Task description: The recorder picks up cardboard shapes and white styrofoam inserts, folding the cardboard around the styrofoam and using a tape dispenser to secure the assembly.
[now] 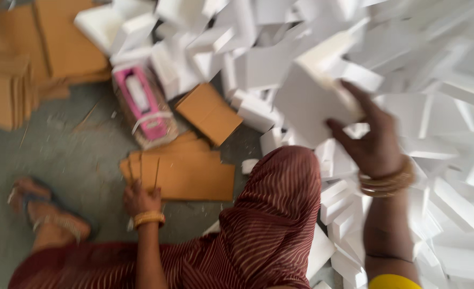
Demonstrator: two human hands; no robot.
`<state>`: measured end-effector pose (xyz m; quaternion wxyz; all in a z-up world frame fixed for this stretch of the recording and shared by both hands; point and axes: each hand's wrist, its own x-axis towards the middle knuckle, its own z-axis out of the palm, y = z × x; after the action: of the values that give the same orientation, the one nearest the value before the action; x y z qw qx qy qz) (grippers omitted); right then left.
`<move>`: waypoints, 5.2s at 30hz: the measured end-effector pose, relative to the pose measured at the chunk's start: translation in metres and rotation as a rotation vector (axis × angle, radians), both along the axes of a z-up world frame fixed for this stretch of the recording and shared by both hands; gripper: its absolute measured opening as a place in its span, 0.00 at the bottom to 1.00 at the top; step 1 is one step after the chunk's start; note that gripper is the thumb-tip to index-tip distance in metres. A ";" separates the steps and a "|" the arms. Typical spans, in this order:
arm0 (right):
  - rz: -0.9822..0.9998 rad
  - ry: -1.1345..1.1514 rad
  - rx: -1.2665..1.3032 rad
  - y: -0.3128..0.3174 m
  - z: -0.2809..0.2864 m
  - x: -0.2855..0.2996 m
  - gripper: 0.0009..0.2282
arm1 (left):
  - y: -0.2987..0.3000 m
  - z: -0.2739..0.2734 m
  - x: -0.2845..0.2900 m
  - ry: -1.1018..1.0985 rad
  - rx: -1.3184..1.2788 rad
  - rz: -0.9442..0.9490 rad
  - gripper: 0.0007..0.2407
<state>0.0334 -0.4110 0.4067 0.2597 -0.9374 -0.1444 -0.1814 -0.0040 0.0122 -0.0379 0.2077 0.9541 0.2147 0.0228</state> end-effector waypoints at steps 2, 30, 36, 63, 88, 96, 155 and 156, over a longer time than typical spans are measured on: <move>0.114 0.219 0.112 0.044 -0.035 0.016 0.29 | 0.002 -0.007 -0.003 -0.054 0.010 -0.012 0.31; 0.145 0.629 -0.087 0.164 -0.240 0.011 0.21 | -0.044 0.026 0.021 0.162 -0.037 -0.075 0.19; 0.134 0.648 -0.092 0.160 -0.244 0.008 0.22 | -0.052 0.041 0.013 0.034 -0.041 -0.089 0.33; 0.267 0.615 0.288 0.203 -0.292 0.059 0.20 | 0.013 0.084 0.036 -0.365 -0.670 0.142 0.09; 0.306 0.701 -0.254 0.171 -0.345 0.106 0.42 | -0.032 0.096 0.014 -0.355 -0.449 -0.232 0.23; 0.277 0.424 -0.174 0.192 -0.298 0.080 0.32 | -0.030 0.056 0.003 -0.549 -0.388 -0.018 0.21; -0.041 0.196 0.028 0.169 -0.331 0.118 0.51 | -0.002 0.099 0.066 -0.312 0.318 -0.399 0.18; 0.031 0.210 0.092 0.175 -0.328 0.096 0.51 | 0.003 0.099 0.068 -0.238 0.265 -0.432 0.17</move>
<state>0.1294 -0.2359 0.0786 0.3190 -0.9360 -0.1225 -0.0844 0.0642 0.0149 0.0611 0.1049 0.9872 -0.0244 0.1176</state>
